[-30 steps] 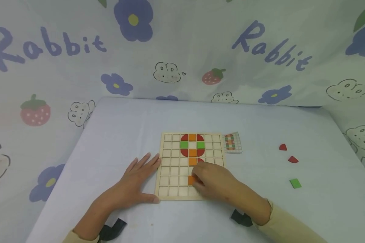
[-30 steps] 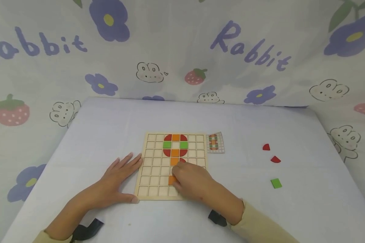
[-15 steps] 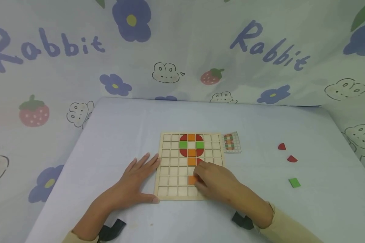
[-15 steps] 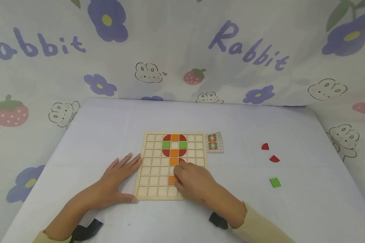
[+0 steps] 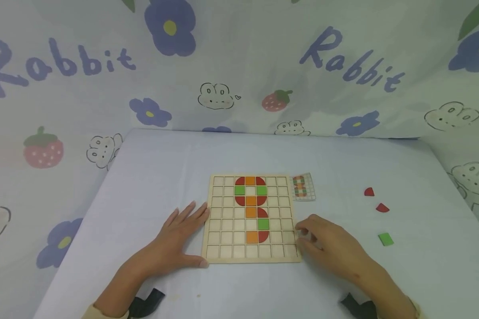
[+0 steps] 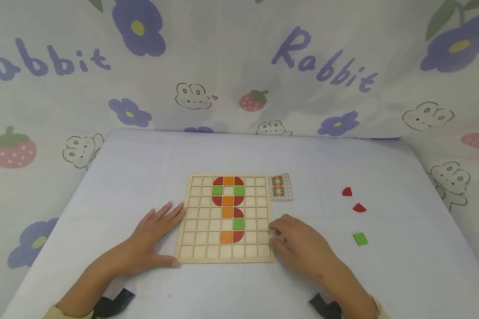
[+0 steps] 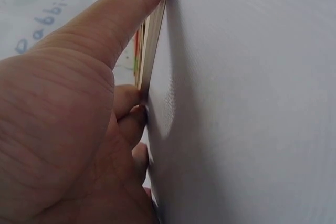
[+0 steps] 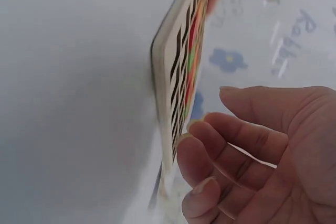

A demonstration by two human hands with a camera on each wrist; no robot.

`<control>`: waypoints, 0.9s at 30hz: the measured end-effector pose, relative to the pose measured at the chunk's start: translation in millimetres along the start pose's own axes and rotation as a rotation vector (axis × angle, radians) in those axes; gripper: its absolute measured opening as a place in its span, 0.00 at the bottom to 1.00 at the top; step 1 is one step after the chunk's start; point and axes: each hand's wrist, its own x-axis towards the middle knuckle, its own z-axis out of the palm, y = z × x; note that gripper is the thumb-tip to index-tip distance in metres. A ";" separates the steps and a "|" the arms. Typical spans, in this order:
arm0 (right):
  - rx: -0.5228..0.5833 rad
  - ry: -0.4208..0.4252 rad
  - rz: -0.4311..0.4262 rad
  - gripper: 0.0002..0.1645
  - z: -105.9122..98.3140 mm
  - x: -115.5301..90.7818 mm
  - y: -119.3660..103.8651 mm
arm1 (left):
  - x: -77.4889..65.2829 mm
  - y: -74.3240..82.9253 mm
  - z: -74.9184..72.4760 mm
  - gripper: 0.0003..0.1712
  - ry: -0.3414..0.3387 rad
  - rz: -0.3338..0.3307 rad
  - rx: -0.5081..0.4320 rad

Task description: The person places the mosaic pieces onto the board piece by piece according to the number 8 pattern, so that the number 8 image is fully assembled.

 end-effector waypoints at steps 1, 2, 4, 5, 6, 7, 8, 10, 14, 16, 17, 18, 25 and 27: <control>-0.002 0.013 0.010 0.16 -3.3 -6.4 8.4 | 0.5 0.1 0.1 0.71 0.000 0.000 -0.002; -0.005 0.022 0.020 0.17 -6.9 -12.8 16.8 | 0.9 0.1 0.3 0.71 -0.001 0.000 -0.004; -0.015 0.046 0.034 0.18 -14.2 -25.6 33.7 | 1.5 -0.1 0.7 0.70 -0.002 0.001 -0.004; -0.026 0.051 0.049 0.19 -17.8 -31.6 41.5 | 1.6 -0.3 0.8 0.70 -0.002 0.000 -0.002; -0.039 0.064 0.055 0.19 -20.8 -37.3 49.6 | 1.6 -0.6 1.0 0.70 -0.003 0.000 0.001; -0.058 0.072 0.068 0.20 -23.7 -42.4 57.2 | 1.6 -0.7 1.1 0.70 -0.003 -0.001 0.003; -0.078 0.078 0.082 0.21 -26.6 -47.1 64.5 | 1.5 -0.9 1.1 0.70 -0.002 -0.001 0.006; -0.119 0.099 0.102 0.23 -30.9 -56.2 78.2 | 1.2 -1.1 0.7 0.70 -0.002 0.000 0.006; -0.183 0.184 0.086 0.25 -34.9 -70.4 102.1 | 1.1 -0.9 -0.4 0.70 0.003 0.010 -0.007; -0.214 0.224 0.060 0.26 -35.6 -74.7 111.2 | 1.0 -0.5 -0.7 0.70 0.005 0.012 -0.016; -0.229 0.231 0.058 0.26 -35.9 -76.2 115.1 | 1.0 -0.4 -0.6 0.70 0.005 0.012 -0.017; -0.242 0.217 0.069 0.26 -36.3 -76.8 118.2 | 1.1 -0.2 -0.5 0.70 0.004 0.010 -0.018; -0.266 0.000 0.244 0.27 -38.7 -74.5 130.3 | -0.6 -0.1 -0.3 0.70 0.001 0.009 -0.016; -0.252 -0.009 0.270 0.27 -38.9 -73.3 132.2 | -1.2 -0.8 -0.4 0.70 0.004 0.016 -0.017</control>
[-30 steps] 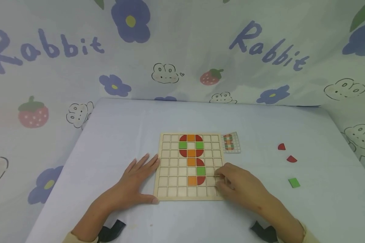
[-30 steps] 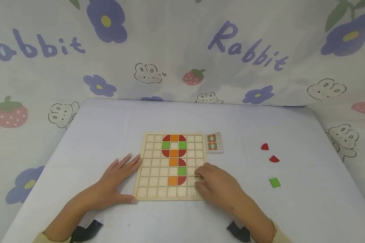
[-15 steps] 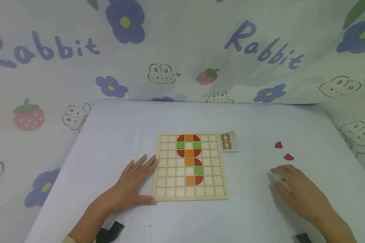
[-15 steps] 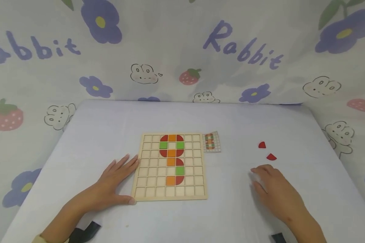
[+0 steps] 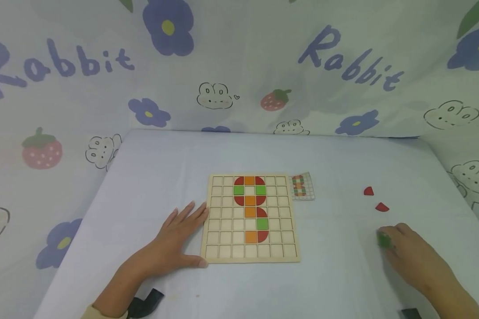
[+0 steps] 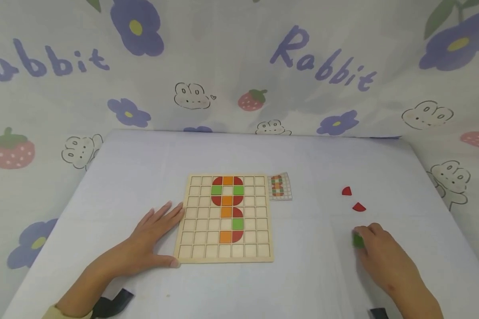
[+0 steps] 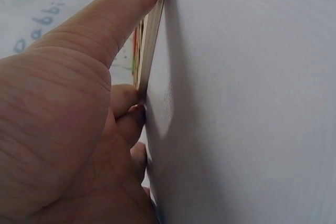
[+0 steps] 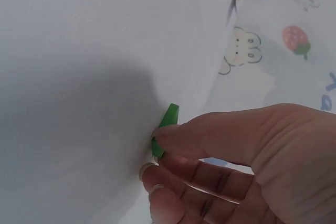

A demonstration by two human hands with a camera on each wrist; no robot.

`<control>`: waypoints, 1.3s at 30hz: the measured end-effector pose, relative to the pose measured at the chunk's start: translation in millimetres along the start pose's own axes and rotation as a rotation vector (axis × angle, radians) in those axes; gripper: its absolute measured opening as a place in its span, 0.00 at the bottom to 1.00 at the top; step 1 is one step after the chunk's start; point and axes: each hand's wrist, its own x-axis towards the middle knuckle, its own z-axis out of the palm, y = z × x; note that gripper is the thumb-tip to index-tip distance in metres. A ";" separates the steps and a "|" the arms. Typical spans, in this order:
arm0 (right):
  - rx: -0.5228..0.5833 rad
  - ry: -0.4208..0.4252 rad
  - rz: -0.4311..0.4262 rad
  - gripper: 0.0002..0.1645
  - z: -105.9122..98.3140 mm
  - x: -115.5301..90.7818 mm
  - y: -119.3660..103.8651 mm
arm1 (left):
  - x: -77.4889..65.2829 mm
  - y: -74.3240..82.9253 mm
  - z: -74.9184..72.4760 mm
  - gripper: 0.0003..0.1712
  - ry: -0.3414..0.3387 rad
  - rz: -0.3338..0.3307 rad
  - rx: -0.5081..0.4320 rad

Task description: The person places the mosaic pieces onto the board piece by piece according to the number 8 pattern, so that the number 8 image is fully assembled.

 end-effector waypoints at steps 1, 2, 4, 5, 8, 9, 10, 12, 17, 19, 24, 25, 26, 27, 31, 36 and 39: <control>0.006 -0.009 0.014 0.27 0.0 0.3 0.7 | 0.2 -0.4 0.1 0.70 0.001 0.003 0.001; 0.018 -0.023 0.029 0.26 -0.2 1.0 1.5 | 0.1 -0.7 0.0 0.70 0.002 0.006 0.000; 0.041 -0.051 0.069 0.25 -1.4 2.8 1.5 | 0.1 -1.1 0.0 0.69 0.003 0.010 -0.002; 0.050 -0.060 0.083 0.24 -1.6 3.8 1.4 | 0.3 -1.3 0.2 0.69 0.002 0.010 -0.002; 0.082 -0.074 0.101 0.24 -1.5 6.7 1.1 | 0.4 -1.4 0.1 0.69 0.000 0.008 -0.002; 0.089 -0.070 0.103 0.25 -1.5 7.7 0.7 | 0.5 -1.3 0.0 0.69 -0.001 0.008 -0.002; 0.095 -0.069 0.104 0.25 -1.2 8.6 0.5 | 0.6 -1.2 0.0 0.69 -0.001 0.007 -0.002; 0.113 -0.056 0.096 0.24 -0.9 10.1 -0.2 | 0.4 -1.1 -0.3 0.69 0.001 0.006 -0.003; 0.158 -0.023 0.090 0.23 -1.5 11.6 -1.8 | -0.3 -0.6 -0.3 0.70 0.002 0.004 -0.006; 0.164 -0.022 0.101 0.25 -1.7 12.2 -2.3 | -0.3 -0.4 -0.2 0.70 0.001 0.004 -0.004; 0.182 -0.045 0.133 0.31 -1.8 16.1 -3.1 | 0.0 0.0 -0.1 0.70 0.002 0.004 -0.002; 0.187 -0.046 0.136 0.32 -1.6 16.6 -3.2 | 0.0 0.1 -0.1 0.70 0.001 0.003 -0.004; 0.191 -0.047 0.140 0.33 -1.5 16.8 -3.4 | -0.1 0.2 -0.2 0.70 0.000 0.002 -0.006; 0.194 -0.049 0.145 0.33 -1.5 17.1 -3.6 | 0.1 0.2 -0.1 0.70 -0.001 0.001 -0.005; 0.198 -0.059 0.147 0.33 -1.1 15.7 -4.9 | 0.0 0.1 -0.1 0.70 -0.002 -0.003 -0.006; 0.211 -0.110 0.161 0.31 -3.1 16.4 -6.4 | 0.0 -0.8 -0.1 0.70 0.001 0.001 -0.005; 0.220 -0.119 0.168 0.28 -5.3 17.3 -6.4 | 0.5 -1.7 0.0 0.70 0.000 0.008 -0.004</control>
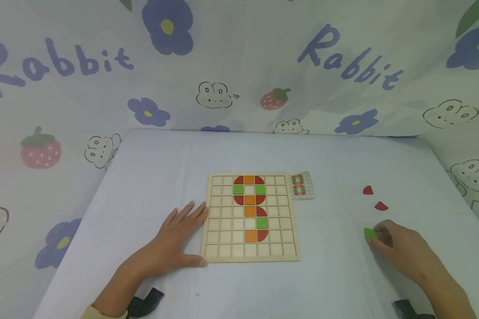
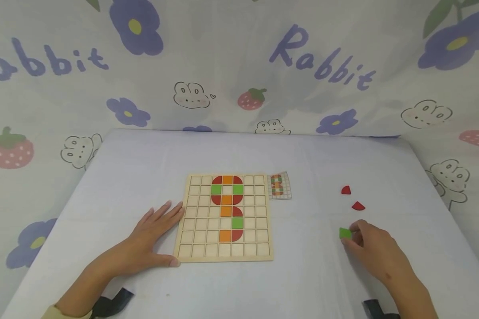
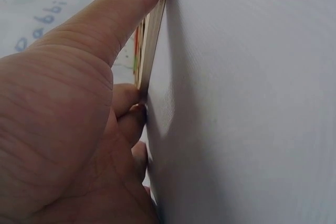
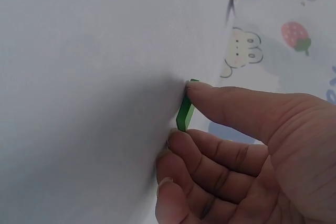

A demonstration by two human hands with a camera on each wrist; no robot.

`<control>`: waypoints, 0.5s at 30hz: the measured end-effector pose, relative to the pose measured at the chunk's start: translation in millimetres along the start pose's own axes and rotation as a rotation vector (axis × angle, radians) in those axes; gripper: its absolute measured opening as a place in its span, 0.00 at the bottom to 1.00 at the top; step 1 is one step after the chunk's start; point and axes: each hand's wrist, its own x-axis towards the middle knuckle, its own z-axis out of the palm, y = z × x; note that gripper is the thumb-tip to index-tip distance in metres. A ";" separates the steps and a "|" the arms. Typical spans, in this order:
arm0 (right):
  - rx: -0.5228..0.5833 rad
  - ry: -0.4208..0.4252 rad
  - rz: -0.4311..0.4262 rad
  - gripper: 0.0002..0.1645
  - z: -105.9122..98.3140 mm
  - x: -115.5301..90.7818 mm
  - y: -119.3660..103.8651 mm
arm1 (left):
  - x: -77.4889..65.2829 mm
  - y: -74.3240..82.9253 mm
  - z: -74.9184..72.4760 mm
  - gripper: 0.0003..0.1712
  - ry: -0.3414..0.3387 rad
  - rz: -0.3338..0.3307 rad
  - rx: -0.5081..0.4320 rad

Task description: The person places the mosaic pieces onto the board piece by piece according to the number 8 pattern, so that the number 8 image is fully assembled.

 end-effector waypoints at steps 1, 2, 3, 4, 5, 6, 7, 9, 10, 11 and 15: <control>0.001 0.000 0.000 0.28 -0.4 0.3 0.0 | 0.2 -0.2 -0.1 0.70 0.000 0.003 0.003; -0.001 0.007 -0.010 0.28 -0.7 0.8 0.2 | 0.4 -0.4 -0.2 0.70 0.001 0.005 0.004; -0.003 0.012 -0.018 0.27 -0.9 1.5 0.3 | 0.6 -0.5 -0.2 0.70 0.001 0.006 0.006; -0.004 0.015 -0.024 0.28 -1.2 2.6 0.3 | 0.6 -0.5 -0.3 0.70 0.002 0.007 0.008; -0.006 0.017 -0.033 0.29 -1.4 4.0 0.8 | 0.7 -0.4 -0.4 0.70 0.002 0.008 0.009; -0.008 0.017 -0.039 0.30 -1.9 5.4 1.1 | 0.7 -0.1 -0.6 0.70 0.003 0.007 0.008; -0.007 0.014 -0.037 0.32 -3.2 7.1 1.6 | 0.7 0.2 -0.7 0.70 0.003 0.006 0.007; 0.009 0.005 -0.022 0.37 -7.4 10.9 3.4 | 0.5 0.8 -0.9 0.70 0.002 0.003 0.002; 0.019 0.003 -0.014 0.39 -9.9 13.1 4.7 | 0.7 1.1 -0.9 0.70 0.002 0.002 0.003; 0.031 0.001 -0.004 0.42 -12.6 15.5 6.1 | 0.7 1.4 -0.9 0.70 0.001 -0.001 0.000; 0.056 0.007 -0.007 0.46 -22.3 26.2 13.1 | 0.9 2.0 0.1 0.70 0.002 -0.008 -0.003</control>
